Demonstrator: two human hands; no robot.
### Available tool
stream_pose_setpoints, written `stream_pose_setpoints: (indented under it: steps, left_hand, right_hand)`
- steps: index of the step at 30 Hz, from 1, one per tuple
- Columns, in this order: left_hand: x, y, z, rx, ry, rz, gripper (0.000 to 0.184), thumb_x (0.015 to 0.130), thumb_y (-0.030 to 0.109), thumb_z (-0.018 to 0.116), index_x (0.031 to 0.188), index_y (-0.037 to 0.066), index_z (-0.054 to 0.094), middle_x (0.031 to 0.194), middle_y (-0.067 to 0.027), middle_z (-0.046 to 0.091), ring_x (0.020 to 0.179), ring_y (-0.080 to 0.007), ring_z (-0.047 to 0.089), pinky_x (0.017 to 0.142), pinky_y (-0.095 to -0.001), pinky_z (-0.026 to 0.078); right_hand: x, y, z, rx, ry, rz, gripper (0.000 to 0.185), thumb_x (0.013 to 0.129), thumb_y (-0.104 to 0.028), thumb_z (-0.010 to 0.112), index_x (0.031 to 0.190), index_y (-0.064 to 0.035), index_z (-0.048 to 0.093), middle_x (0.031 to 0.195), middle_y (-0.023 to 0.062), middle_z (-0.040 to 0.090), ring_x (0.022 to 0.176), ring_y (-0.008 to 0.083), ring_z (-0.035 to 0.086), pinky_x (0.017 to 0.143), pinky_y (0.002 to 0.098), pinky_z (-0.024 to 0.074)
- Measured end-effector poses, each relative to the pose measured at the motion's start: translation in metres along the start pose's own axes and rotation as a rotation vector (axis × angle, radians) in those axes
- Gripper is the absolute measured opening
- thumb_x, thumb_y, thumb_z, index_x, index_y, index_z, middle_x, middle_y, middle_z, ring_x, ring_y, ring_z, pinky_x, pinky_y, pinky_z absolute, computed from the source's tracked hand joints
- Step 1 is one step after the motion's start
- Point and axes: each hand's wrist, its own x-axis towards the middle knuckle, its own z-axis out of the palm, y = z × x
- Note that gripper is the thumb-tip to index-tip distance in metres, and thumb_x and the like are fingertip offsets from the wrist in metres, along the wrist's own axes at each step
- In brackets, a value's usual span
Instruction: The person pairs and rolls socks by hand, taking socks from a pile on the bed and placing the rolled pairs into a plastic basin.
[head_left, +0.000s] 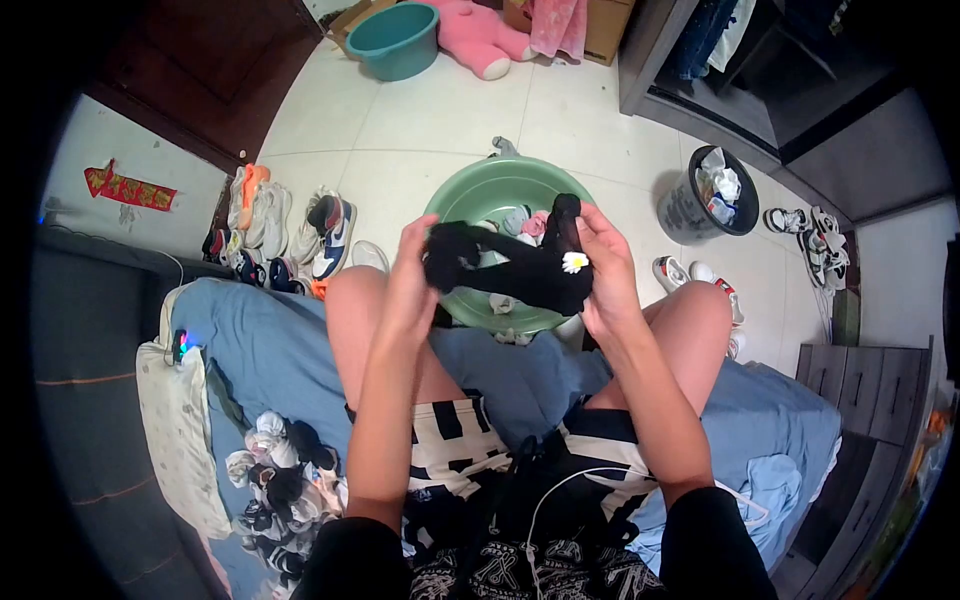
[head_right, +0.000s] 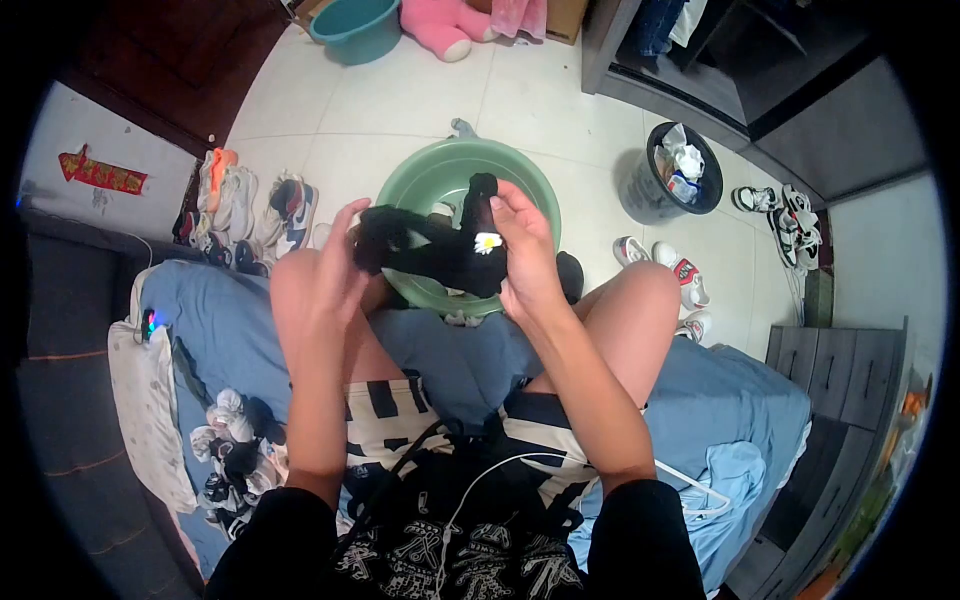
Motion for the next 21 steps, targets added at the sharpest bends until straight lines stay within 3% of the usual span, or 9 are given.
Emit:
stream_pose_setpoints:
  steps: [1,4,6,10,12,13,18,21]
  left_hand:
    - [0.002,-0.014,0.005,0.256,0.079,0.243,0.036,0.1,0.032,0.045,0.123,0.006,0.049,0.121,-0.012,0.051,0.119,-0.0241,0.045,0.101,-0.0362,0.035]
    - [-0.015,-0.023,0.022,0.923,0.31,0.953,0.034,0.089,0.019,0.06,0.119,0.005,0.053,0.121,-0.0154,0.051,0.118,-0.0299,0.045,0.101,-0.0386,0.035]
    - [-0.034,-0.018,0.037,0.902,-0.119,0.957,0.032,0.082,0.012,0.068,0.112,0.006,0.057,0.118,-0.0139,0.051,0.11,-0.0303,0.05,0.094,-0.038,0.041]
    - [-0.047,-0.033,0.06,0.858,-0.162,0.864,0.032,0.079,0.009,0.072,0.108,0.005,0.059,0.1,-0.0112,0.056,0.097,-0.0234,0.056,0.085,-0.0332,0.045]
    - [-0.039,-0.042,0.052,0.684,-0.126,0.711,0.024,0.085,0.007,0.067,0.107,0.002,0.059,0.085,-0.0088,0.058,0.082,-0.0166,0.056,0.078,-0.028,0.046]
    - [-0.032,-0.046,0.045,0.622,-0.081,0.779,0.015,0.094,0.012,0.058,0.103,0.0,0.059,0.077,-0.0033,0.057,0.068,-0.011,0.052,0.069,-0.0245,0.044]
    - [-0.02,-0.042,0.034,0.187,-0.009,0.535,0.024,0.102,0.027,0.045,0.103,0.005,0.056,0.08,0.0037,0.055,0.069,-0.0019,0.048,0.062,-0.017,0.038]
    - [-0.023,-0.037,0.035,-0.013,-0.129,0.328,0.021,0.102,0.02,0.04,0.111,0.005,0.051,0.104,-0.0054,0.06,0.094,-0.0126,0.058,0.083,-0.0269,0.046]
  right_hand:
    - [0.0,0.002,0.002,0.033,0.031,-0.002,0.023,0.099,-0.009,0.044,0.119,0.0001,0.051,0.104,0.0113,0.065,0.095,0.0166,0.064,0.085,0.0287,0.0533]
    - [0.0,0.002,0.004,0.01,0.082,-0.007,0.024,0.099,-0.014,0.046,0.118,0.0,0.05,0.107,0.0163,0.064,0.099,0.0213,0.065,0.087,0.0326,0.054]
    - [0.0,0.003,-0.001,0.022,0.038,0.032,0.025,0.099,-0.015,0.046,0.119,-0.0003,0.048,0.111,0.0167,0.063,0.101,0.0213,0.064,0.088,0.0335,0.0532]
    - [0.0,0.005,-0.002,0.002,-0.013,0.037,0.027,0.098,-0.012,0.047,0.122,0.0002,0.046,0.115,0.0169,0.061,0.105,0.0219,0.062,0.093,0.035,0.0505]
    - [-0.003,0.004,0.003,-0.001,-0.098,-0.027,0.031,0.095,-0.008,0.051,0.124,-0.0001,0.044,0.118,0.0149,0.06,0.111,0.0206,0.058,0.098,0.0349,0.0464]
    - [-0.004,0.004,0.004,0.004,-0.098,-0.026,0.031,0.095,-0.008,0.051,0.124,-0.0001,0.044,0.118,0.0149,0.06,0.111,0.0206,0.058,0.098,0.0349,0.0464]
    - [-0.008,0.001,0.012,0.102,-0.122,0.07,0.046,0.085,0.005,0.061,0.127,-0.0031,0.044,0.121,0.0098,0.058,0.113,0.0184,0.056,0.1,0.0317,0.0435]
    - [-0.011,0.004,0.016,0.032,-0.129,0.067,0.052,0.084,0.006,0.063,0.131,-0.0034,0.041,0.125,0.0084,0.053,0.117,0.02,0.053,0.099,0.0335,0.0436]
